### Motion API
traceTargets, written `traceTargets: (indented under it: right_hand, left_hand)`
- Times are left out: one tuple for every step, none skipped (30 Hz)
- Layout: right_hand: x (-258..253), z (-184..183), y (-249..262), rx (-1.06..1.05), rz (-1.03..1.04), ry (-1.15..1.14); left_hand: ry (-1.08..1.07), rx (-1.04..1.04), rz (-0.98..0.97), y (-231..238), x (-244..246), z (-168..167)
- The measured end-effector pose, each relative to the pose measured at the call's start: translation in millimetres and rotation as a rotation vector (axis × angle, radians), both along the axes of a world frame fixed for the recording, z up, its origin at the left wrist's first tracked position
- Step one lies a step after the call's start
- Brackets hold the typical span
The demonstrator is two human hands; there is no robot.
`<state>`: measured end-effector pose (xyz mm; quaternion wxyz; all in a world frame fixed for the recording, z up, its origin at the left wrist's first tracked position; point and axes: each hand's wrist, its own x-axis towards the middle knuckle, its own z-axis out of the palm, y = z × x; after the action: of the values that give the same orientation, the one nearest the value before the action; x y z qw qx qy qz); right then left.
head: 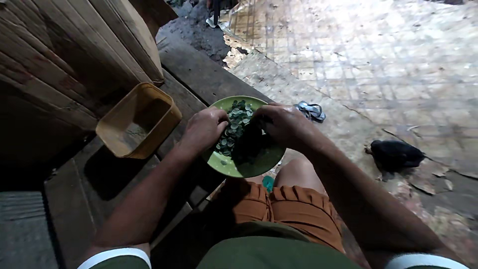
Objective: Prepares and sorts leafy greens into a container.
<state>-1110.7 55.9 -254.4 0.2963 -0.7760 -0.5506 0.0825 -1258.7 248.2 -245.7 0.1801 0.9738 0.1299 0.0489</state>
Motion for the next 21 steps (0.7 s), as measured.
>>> traceTargets:
  right_hand:
    - [1, 6, -1, 0.036, 0.02, 0.023]
    - [1, 14, -2, 0.053, 0.041, 0.048]
    - [-1, 23, -2, 0.054, 0.062, 0.079]
    - [-2, 31, -2, 0.05, 0.086, 0.099]
    - [-3, 37, -1, 0.042, 0.107, 0.116]
    - [-3, 39, 0, 0.051, 0.13, 0.117]
    - [-2, 40, 1, 0.058, 0.154, 0.114]
    - [-1, 40, 1, 0.071, 0.18, 0.106]
    - [0, 41, 0, 0.073, 0.203, 0.104]
    - [0, 41, -1, 0.072, 0.222, 0.105]
    - [0, 42, -2, 0.066, 0.235, 0.114]
    - [0, 44, -4, 0.061, 0.238, 0.128]
    - [0, 44, -7, 0.059, 0.233, 0.137]
    - [1, 44, -10, 0.079, 0.225, 0.143]
    - [2, 41, -13, 0.115, 0.223, 0.148]
    - [5, 37, -16, 0.144, 0.22, 0.146]
    - [8, 33, -19, 0.153, 0.213, 0.143]
    - [10, 30, -22, 0.134, 0.194, 0.138]
    - [10, 27, -26, 0.11, 0.169, 0.118]
    - [9, 23, -28, 0.079, 0.147, 0.094]
    - [8, 20, -30, 0.047, 0.126, 0.058]
  left_hand:
    - [-0.034, -0.012, 0.005, 0, -2, 3]
    - [-0.067, -0.024, 0.01, 1, -4, 8]
    - [-0.092, -0.033, 0.019, 1, -7, 13]
    - [-0.113, -0.045, 0.032, 0, -10, 19]
    - [-0.133, -0.06, 0.04, 0, -13, 25]
    - [-0.156, -0.077, 0.047, -1, -16, 31]
    - [-0.177, -0.098, 0.053, -3, -19, 36]
    - [-0.198, -0.119, 0.049, -4, -21, 40]
    - [-0.215, -0.132, 0.043, -6, -23, 42]
    - [-0.225, -0.134, 0.037, -6, -24, 44]
    - [-0.234, -0.128, 0.029, -6, -25, 44]
    - [-0.237, -0.124, 0.023, -7, -26, 44]
    - [-0.23, -0.13, 0.021, -8, -27, 44]
    - [-0.218, -0.142, 0.025, -9, -27, 44]
    - [-0.207, -0.159, 0.031, -10, -27, 43]
    - [-0.2, -0.18, 0.035, -11, -26, 42]
    - [-0.193, -0.201, 0.036, -11, -26, 42]
    - [-0.186, -0.222, 0.036, -11, -25, 41]
    - [-0.183, -0.237, 0.037, -11, -25, 40]
    - [-0.179, -0.242, 0.041, -12, -24, 40]
    - [-0.178, -0.246, 0.046, -12, -24, 41]
